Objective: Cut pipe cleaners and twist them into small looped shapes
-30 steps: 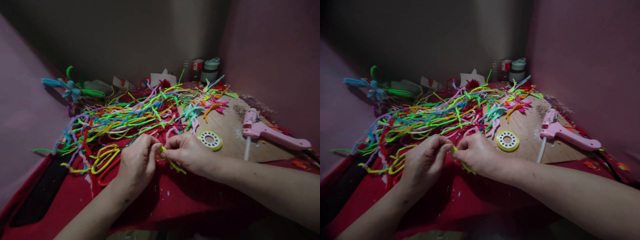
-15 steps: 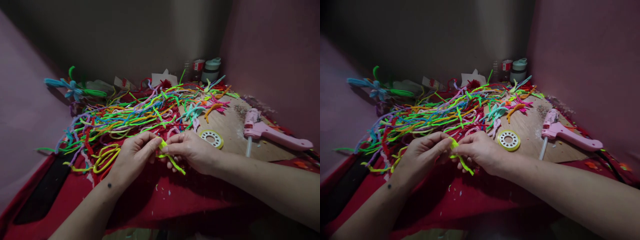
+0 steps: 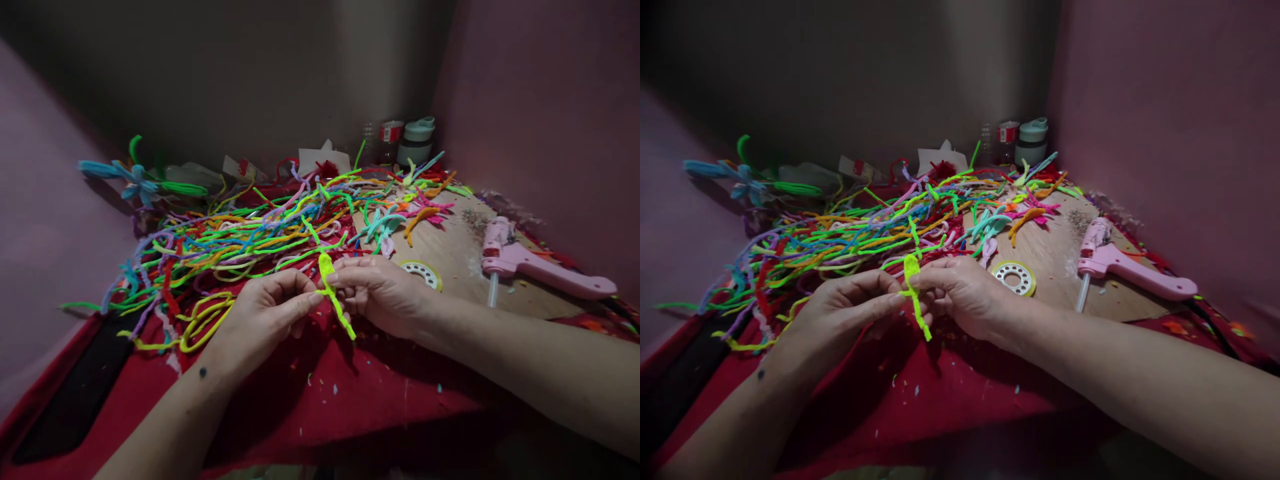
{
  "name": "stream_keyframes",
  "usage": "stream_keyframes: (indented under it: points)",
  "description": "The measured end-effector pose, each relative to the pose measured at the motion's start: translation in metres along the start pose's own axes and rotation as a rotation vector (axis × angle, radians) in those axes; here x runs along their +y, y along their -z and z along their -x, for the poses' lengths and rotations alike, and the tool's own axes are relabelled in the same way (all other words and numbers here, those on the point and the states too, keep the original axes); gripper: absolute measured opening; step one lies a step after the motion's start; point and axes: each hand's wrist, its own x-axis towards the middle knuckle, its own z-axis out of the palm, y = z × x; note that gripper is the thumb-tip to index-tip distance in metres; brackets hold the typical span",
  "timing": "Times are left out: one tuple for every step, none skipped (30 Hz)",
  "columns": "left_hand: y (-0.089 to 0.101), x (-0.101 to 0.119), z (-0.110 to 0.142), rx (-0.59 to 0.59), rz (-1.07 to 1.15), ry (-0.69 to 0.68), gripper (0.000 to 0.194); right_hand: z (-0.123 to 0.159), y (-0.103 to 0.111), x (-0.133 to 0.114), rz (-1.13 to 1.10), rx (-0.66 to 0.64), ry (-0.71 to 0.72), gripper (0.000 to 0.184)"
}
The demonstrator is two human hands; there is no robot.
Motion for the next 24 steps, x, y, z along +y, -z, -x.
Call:
stream_keyframes:
  points:
    - [0.000, 0.000, 0.001, -0.003, -0.024, -0.012, 0.023, 0.000, -0.001, 0.000, 0.000, 0.000, -0.012, 0.010]
    - [0.001, -0.001, 0.001, -0.001, -0.072, -0.038, 0.023, 0.001, -0.001, 0.000, 0.001, 0.012, -0.026, 0.010]
    - [0.001, -0.002, 0.001, 0.014, -0.148, -0.088, 0.023, 0.001, -0.002, 0.000, 0.006, 0.033, -0.041, 0.010]
    - [0.001, -0.004, 0.002, 0.043, -0.249, -0.161, 0.023, 0.002, -0.003, 0.000, 0.015, 0.057, -0.054, 0.011]
    - [0.001, -0.006, 0.002, 0.085, -0.367, -0.254, 0.021, 0.002, -0.003, 0.001, 0.030, 0.081, -0.060, 0.012]
    - [0.001, -0.008, 0.002, 0.135, -0.493, -0.352, 0.020, 0.002, -0.004, 0.001, 0.050, 0.100, -0.059, 0.014]
    - [0.001, -0.010, 0.002, 0.180, -0.608, -0.441, 0.019, 0.002, -0.004, 0.001, 0.072, 0.111, -0.053, 0.016]
    - [0.002, -0.012, 0.002, 0.208, -0.696, -0.508, 0.018, 0.002, -0.004, 0.001, 0.091, 0.117, -0.046, 0.017]
    - [0.002, -0.013, 0.001, 0.213, -0.750, -0.542, 0.018, 0.002, -0.004, 0.000, 0.105, 0.122, -0.037, 0.018]
    - [0.002, -0.013, 0.001, 0.202, -0.770, -0.542, 0.017, 0.002, -0.004, 0.000, 0.109, 0.128, -0.030, 0.018]
    - [0.003, -0.012, 0.001, 0.185, -0.757, -0.516, 0.015, 0.002, -0.004, -0.001, 0.105, 0.132, -0.025, 0.018]
    - [0.003, -0.011, 0.001, 0.166, -0.720, -0.470, 0.013, 0.002, -0.004, -0.001, 0.098, 0.134, -0.026, 0.016]
    - [0.003, -0.009, 0.001, 0.149, -0.664, -0.415, 0.013, 0.002, -0.004, -0.001, 0.091, 0.135, -0.032, 0.015]
    - [0.003, -0.007, 0.000, 0.131, -0.601, -0.360, 0.015, 0.002, -0.004, -0.002, 0.087, 0.134, -0.040, 0.014]
    - [0.003, -0.006, 0.000, 0.116, -0.536, -0.310, 0.018, 0.002, -0.004, -0.001, 0.085, 0.130, -0.045, 0.013]
    - [0.002, -0.005, 0.000, 0.103, -0.476, -0.270, 0.020, 0.002, -0.003, -0.001, 0.088, 0.121, -0.044, 0.012]
    - [0.002, -0.005, 0.000, 0.093, -0.427, -0.243, 0.022, 0.002, -0.003, 0.000, 0.090, 0.111, -0.033, 0.011]
    - [0.001, -0.005, 0.000, 0.091, -0.393, -0.229, 0.023, 0.002, -0.002, 0.000, 0.092, 0.102, -0.014, 0.010]
    - [0.001, -0.005, 0.000, 0.094, -0.375, -0.224, 0.023, 0.001, -0.002, 0.001, 0.094, 0.096, 0.006, 0.009]
    - [0.000, -0.006, 0.000, 0.099, -0.366, -0.224, 0.023, 0.001, -0.002, 0.002, 0.096, 0.095, 0.020, 0.008]
    - [0.000, -0.006, 0.000, 0.104, -0.362, -0.228, 0.022, 0.001, -0.002, 0.002, 0.100, 0.096, 0.027, 0.008]
    - [0.000, -0.007, 0.000, 0.110, -0.364, -0.234, 0.022, 0.001, -0.002, 0.002, 0.105, 0.099, 0.027, 0.008]
    - [0.000, -0.008, 0.000, 0.116, -0.373, -0.241, 0.022, 0.001, -0.003, 0.002, 0.114, 0.100, 0.023, 0.008]
    - [0.000, -0.008, -0.001, 0.125, -0.386, -0.251, 0.023, 0.001, -0.004, 0.002, 0.126, 0.102, 0.019, 0.008]
